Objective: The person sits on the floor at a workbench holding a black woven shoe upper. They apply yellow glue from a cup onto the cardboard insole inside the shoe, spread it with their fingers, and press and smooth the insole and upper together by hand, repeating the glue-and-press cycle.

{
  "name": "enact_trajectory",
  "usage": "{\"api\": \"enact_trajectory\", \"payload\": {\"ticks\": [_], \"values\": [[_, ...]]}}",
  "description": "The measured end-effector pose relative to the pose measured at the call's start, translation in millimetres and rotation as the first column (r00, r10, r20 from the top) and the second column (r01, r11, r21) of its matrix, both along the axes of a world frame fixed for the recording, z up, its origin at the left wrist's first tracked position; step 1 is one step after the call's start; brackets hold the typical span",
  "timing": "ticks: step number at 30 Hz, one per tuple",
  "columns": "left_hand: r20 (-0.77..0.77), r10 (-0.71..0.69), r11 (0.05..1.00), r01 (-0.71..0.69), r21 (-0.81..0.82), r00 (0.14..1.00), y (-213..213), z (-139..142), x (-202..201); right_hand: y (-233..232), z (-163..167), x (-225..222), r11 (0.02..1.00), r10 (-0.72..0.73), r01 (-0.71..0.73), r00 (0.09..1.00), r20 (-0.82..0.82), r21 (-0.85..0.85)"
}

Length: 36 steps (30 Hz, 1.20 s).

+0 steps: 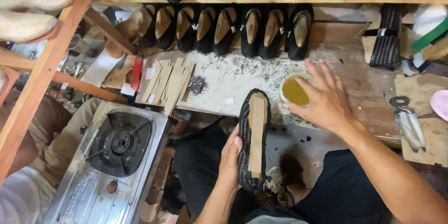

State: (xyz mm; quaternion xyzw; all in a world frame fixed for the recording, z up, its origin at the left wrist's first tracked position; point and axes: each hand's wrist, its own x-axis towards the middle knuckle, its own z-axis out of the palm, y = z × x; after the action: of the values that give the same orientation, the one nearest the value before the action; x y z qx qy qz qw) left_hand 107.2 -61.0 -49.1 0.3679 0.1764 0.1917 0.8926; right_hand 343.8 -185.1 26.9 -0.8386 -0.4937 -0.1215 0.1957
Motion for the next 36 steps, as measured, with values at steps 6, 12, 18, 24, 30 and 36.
{"api": "enact_trajectory", "payload": {"ticks": [6,12,18,24,30,36], "values": [[-0.063,0.043,0.999,-0.043,0.002,0.997,7,8,1,-10,-6,7,0.995,-0.082,0.071,0.986,-0.145,-0.075],[0.0,0.027,0.997,-0.027,0.067,1.0,15,4,14,-23,-15,-40,0.963,0.22,-0.111,0.851,-0.476,0.246],[0.036,-0.005,1.0,0.004,0.019,0.999,12,-2,23,-30,-16,-126,0.732,0.649,-0.497,0.716,-0.255,0.466],[0.013,-0.033,0.999,0.033,0.009,0.999,9,-5,19,-21,-18,-128,0.812,0.532,-0.467,0.839,-0.115,0.351],[-0.028,-0.061,0.995,0.059,-0.08,0.998,5,-4,17,-19,-17,-120,0.786,0.544,-0.479,0.836,-0.07,0.391],[-0.024,-0.08,0.994,0.078,-0.079,0.996,8,9,17,-17,-18,-118,0.709,0.647,-0.594,0.762,-0.018,0.38]]}}
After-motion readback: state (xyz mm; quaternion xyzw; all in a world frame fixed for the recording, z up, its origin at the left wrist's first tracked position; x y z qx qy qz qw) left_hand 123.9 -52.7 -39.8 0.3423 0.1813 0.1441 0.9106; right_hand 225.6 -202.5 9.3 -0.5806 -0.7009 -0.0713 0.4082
